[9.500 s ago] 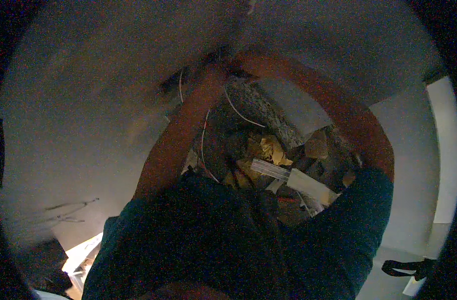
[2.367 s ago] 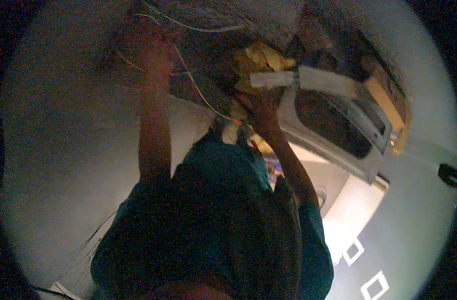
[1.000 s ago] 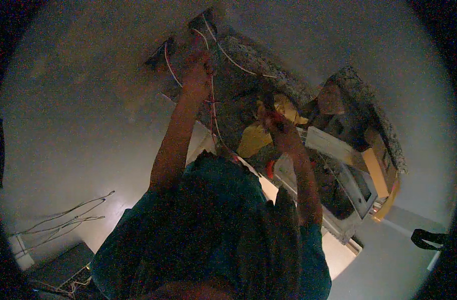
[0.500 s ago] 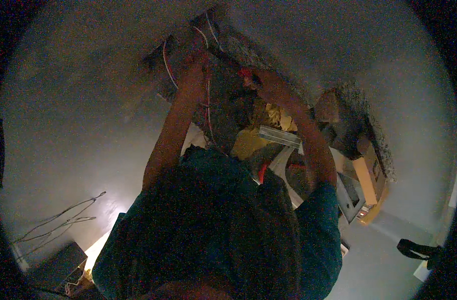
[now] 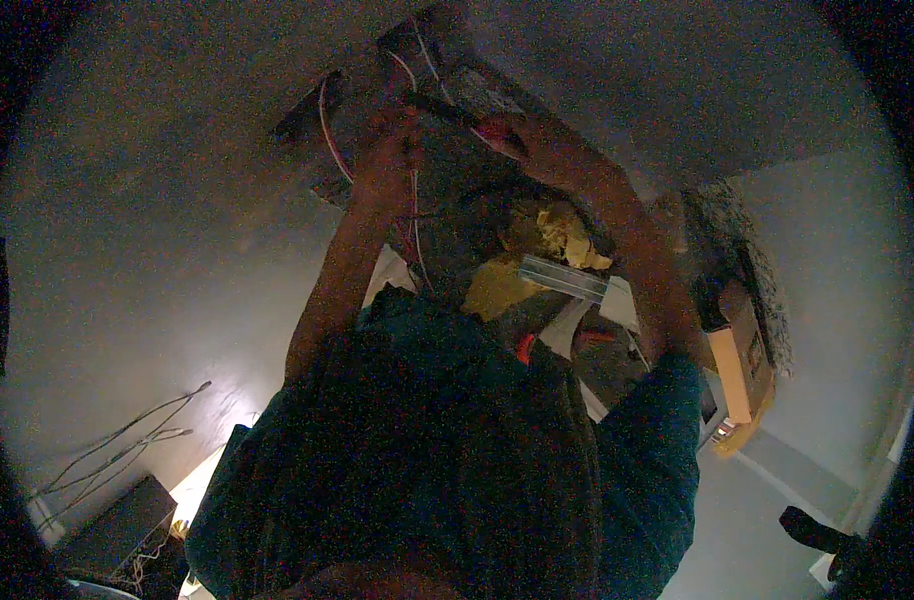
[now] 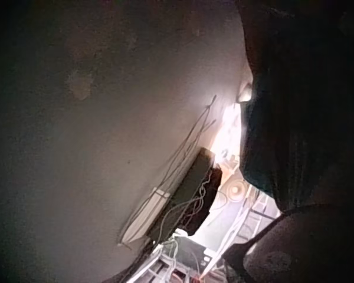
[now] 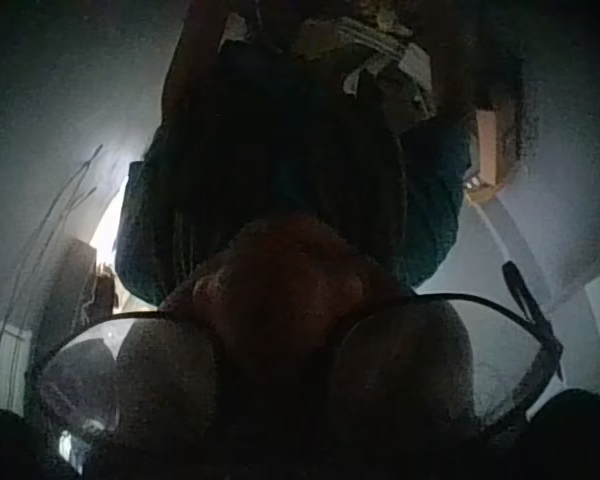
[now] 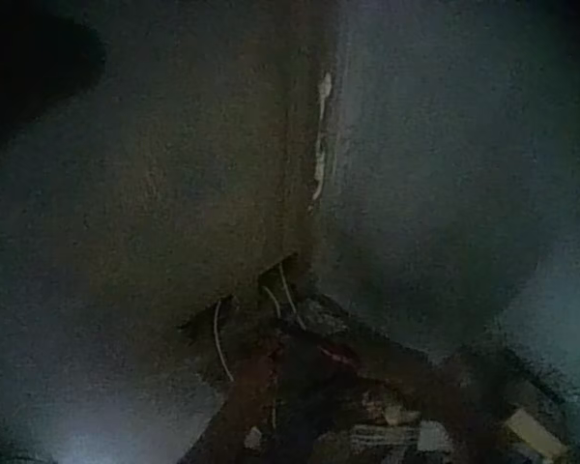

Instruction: The person strips insulation from electrical wires using a tool and connects the wires by twisting them together by hand within a recessed wall or ceiling opening.

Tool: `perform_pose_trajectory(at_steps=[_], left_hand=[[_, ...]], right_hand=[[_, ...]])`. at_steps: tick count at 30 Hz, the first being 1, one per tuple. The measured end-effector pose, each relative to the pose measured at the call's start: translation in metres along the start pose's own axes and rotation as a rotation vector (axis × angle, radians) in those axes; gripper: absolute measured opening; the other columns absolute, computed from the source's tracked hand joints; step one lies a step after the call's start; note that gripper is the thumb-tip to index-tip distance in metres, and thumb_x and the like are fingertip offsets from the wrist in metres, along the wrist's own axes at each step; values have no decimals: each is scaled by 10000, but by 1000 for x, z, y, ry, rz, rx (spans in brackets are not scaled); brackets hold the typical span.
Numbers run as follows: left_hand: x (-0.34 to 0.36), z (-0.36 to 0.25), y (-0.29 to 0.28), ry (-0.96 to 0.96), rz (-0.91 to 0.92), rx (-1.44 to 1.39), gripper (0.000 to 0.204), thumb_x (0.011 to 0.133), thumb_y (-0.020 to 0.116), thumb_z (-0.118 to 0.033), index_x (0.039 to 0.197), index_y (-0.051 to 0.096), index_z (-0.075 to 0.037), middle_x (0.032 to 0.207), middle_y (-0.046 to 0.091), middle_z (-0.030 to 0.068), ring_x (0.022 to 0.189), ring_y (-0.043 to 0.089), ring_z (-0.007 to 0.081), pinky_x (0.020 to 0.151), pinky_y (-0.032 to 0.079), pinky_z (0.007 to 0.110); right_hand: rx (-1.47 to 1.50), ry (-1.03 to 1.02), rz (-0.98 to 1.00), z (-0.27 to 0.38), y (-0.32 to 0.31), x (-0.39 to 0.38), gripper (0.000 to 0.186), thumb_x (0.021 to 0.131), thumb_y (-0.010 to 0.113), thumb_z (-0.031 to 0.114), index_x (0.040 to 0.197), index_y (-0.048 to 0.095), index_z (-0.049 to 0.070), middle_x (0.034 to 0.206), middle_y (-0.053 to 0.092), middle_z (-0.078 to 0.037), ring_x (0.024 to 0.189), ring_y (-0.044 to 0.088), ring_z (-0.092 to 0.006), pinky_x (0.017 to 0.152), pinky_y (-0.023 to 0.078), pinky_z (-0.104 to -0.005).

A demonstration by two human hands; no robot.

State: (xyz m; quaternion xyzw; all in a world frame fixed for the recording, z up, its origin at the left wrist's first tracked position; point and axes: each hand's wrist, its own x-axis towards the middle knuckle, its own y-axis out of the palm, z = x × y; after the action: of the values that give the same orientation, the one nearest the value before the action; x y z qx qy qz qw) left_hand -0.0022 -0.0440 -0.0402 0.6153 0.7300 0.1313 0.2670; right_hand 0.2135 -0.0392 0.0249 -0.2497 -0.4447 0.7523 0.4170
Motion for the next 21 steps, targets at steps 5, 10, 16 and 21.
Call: perform_pose_trajectory(at_steps=[5, 10, 16, 21], left_hand=[[-2, -1, 5, 17, 11, 84, 99, 890, 635, -144, 969, 590, -105, 727, 544, -7, 604, 478, 72, 522, 379, 236], [-3, -4, -9, 51, 31, 68, 77, 883, 613, -99, 957, 596, -93, 725, 540, -4, 602, 477, 75, 521, 374, 240], [2, -2, -3, 33, 62, 49, 61, 896, 610, -94, 955, 602, -77, 704, 535, -8, 566, 471, 78, 490, 358, 233], [9, 7, -12, 39, 85, 5, 73, 906, 625, -123, 952, 609, -68, 688, 537, -7, 557, 472, 78, 478, 356, 235]], right_hand=[[-126, 140, 14, -7, -6, 4, 300, 922, 581, 215, 1206, 591, 121, 1056, 656, -176, 966, 628, -357, 838, 485, -431], [-201, -9, 46, 0, -15, 21, 342, 884, 612, 206, 1214, 589, 119, 1056, 663, -162, 975, 628, -364, 842, 495, -450], [-231, -98, -6, -16, -15, 25, 416, 801, 608, 70, 1211, 595, 139, 1039, 665, -175, 955, 632, -377, 828, 503, -466], [-201, -38, 96, -5, -24, 31, 455, 771, 584, 13, 1208, 597, 142, 1035, 663, -185, 958, 631, -385, 834, 503, -473]])
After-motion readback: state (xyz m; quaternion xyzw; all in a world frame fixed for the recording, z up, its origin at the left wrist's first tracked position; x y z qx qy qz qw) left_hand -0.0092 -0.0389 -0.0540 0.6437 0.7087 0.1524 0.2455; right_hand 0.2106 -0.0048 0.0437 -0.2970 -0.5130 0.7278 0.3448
